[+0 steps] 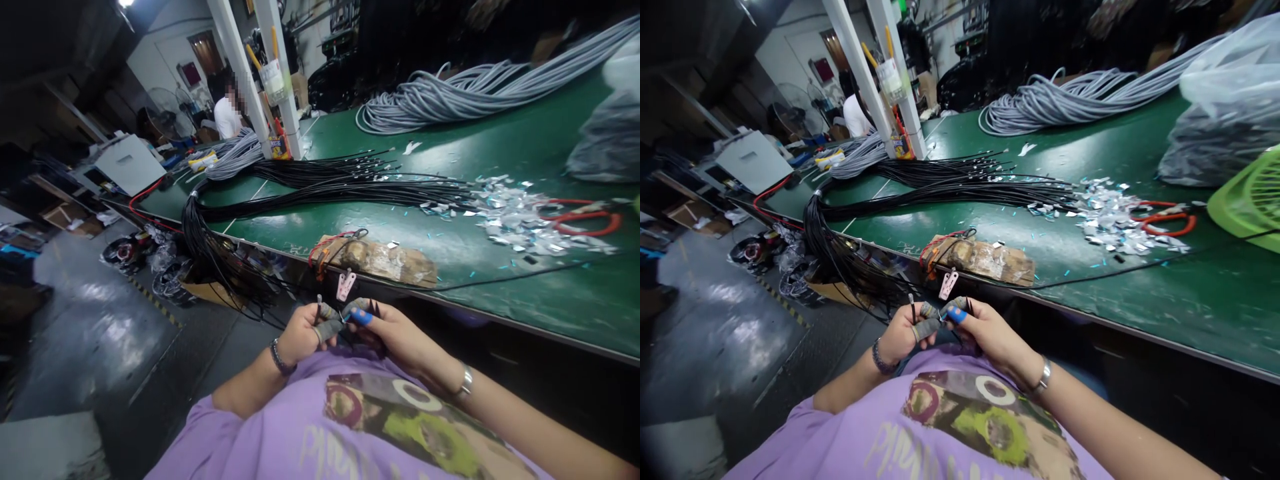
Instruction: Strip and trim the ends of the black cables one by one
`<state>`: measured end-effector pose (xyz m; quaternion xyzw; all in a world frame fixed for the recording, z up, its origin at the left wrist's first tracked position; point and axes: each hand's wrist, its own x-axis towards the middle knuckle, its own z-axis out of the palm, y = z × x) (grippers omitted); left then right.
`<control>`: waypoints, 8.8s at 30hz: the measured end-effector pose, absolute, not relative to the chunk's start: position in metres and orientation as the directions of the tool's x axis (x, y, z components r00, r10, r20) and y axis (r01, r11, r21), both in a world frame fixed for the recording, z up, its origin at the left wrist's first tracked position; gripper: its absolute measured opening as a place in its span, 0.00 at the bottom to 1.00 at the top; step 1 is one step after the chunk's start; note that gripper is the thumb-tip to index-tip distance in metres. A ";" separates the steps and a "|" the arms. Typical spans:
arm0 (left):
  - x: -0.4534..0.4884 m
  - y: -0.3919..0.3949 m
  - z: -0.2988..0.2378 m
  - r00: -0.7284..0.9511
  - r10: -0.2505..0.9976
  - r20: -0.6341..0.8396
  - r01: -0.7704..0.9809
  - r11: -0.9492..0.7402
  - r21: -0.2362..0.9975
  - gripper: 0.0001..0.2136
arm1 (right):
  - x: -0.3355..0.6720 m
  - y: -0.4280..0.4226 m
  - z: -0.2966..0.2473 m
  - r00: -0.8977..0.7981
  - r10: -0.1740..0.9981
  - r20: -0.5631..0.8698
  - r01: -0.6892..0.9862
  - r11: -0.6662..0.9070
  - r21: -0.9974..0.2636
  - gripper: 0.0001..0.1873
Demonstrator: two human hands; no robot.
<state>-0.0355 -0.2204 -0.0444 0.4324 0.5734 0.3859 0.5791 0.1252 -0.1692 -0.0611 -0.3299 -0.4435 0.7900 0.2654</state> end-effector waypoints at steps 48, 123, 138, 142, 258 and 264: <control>-0.035 -0.218 -0.055 0.038 0.920 -0.389 -0.028 0.391 0.920 0.25 | 0.121 -0.170 -0.071 -0.706 0.590 -0.391 -0.177 -0.683 -0.709 0.18; -0.048 -0.210 -0.064 0.348 0.797 -0.494 0.103 0.491 0.865 0.29 | 0.128 -0.172 -0.068 -0.657 0.721 -0.220 -0.051 -0.333 -0.942 0.24; -0.043 -0.214 -0.065 0.266 0.847 -0.460 0.096 0.452 0.887 0.27 | 0.126 -0.167 -0.079 -0.583 0.808 -0.085 0.007 -0.099 -0.995 0.20; -0.043 -0.211 -0.069 0.331 0.809 -0.485 0.058 0.496 0.867 0.28 | 0.123 -0.166 -0.081 -0.539 0.840 -0.064 0.051 -0.043 -0.998 0.18; -0.020 -0.220 -0.069 -0.017 0.932 -0.362 0.079 0.362 0.929 0.23 | 0.137 -0.174 -0.078 -0.565 0.815 -0.127 0.239 0.014 -0.971 0.16; -0.021 -0.221 -0.067 -0.026 0.934 -0.357 0.083 0.358 0.930 0.23 | 0.146 -0.174 -0.074 -0.544 0.839 0.006 0.367 0.245 -0.897 0.04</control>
